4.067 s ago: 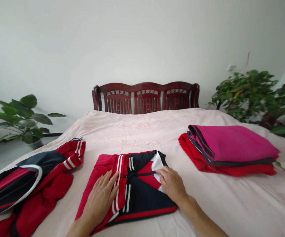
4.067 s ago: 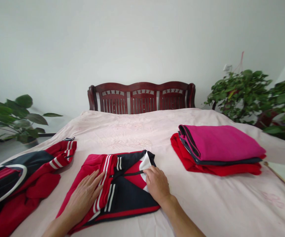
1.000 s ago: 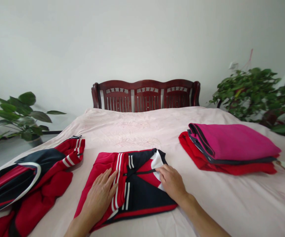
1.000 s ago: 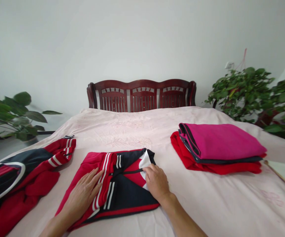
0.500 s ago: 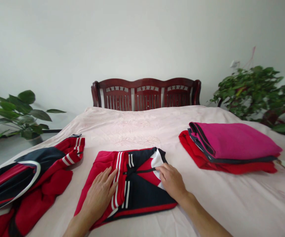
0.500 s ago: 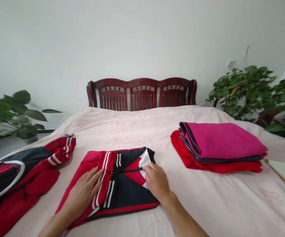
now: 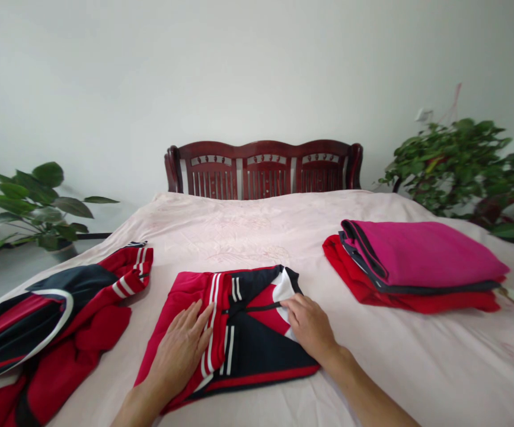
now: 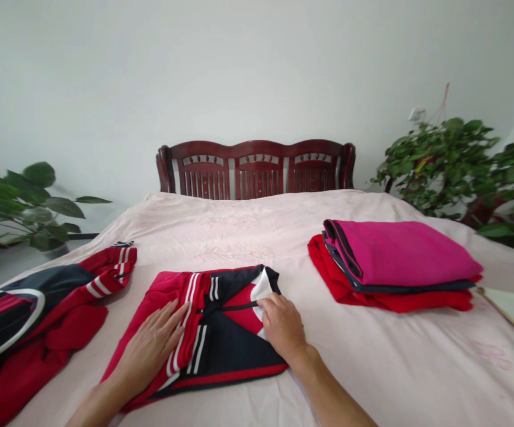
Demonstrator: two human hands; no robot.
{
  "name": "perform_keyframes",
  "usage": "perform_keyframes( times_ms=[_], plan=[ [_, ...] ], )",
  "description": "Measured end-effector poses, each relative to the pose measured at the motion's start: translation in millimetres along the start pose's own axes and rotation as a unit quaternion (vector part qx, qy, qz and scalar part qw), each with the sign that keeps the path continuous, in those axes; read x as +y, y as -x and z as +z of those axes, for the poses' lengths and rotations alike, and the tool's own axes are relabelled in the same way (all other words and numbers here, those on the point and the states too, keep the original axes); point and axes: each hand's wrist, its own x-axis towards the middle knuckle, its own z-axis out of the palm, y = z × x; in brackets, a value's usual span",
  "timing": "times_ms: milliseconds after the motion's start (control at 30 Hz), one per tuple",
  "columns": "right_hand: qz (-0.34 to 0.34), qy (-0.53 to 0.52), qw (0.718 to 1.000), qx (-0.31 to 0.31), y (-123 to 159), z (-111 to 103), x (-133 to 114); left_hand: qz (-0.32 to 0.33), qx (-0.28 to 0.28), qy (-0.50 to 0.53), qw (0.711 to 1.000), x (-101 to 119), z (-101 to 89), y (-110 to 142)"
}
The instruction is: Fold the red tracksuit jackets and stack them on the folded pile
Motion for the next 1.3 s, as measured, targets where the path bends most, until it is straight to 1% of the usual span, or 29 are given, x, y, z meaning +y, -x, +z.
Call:
perform_keyframes(
  times_ms=[267,567,800,933,1100,1300],
  plan=[
    [0.004,0.007,1.0,-0.004,0.3,-1.8,-2.4,0.008,-0.005,-0.005,1.0,-0.4,-1.2,0.3],
    [0.003,-0.001,1.0,-0.001,0.7,-0.7,-1.5,0.007,-0.031,-0.032,0.999,3.0,-6.5,-1.3],
    [0.006,0.005,1.0,-0.004,0.7,-3.0,-3.2,0.009,-0.008,-0.017,1.0,0.1,-1.6,0.3],
    [0.006,0.006,1.0,-0.005,0.5,-3.9,-3.9,0.014,-0.006,-0.017,1.0,-0.7,0.6,0.9],
    [0.008,0.009,1.0,-0.004,0.7,-3.0,-3.7,0.001,0.01,-0.001,1.0,0.6,-0.4,1.1],
    [0.004,0.008,1.0,-0.001,0.3,-2.6,-2.5,-0.008,-0.006,0.006,1.0,2.9,-4.4,0.9]
  ],
)
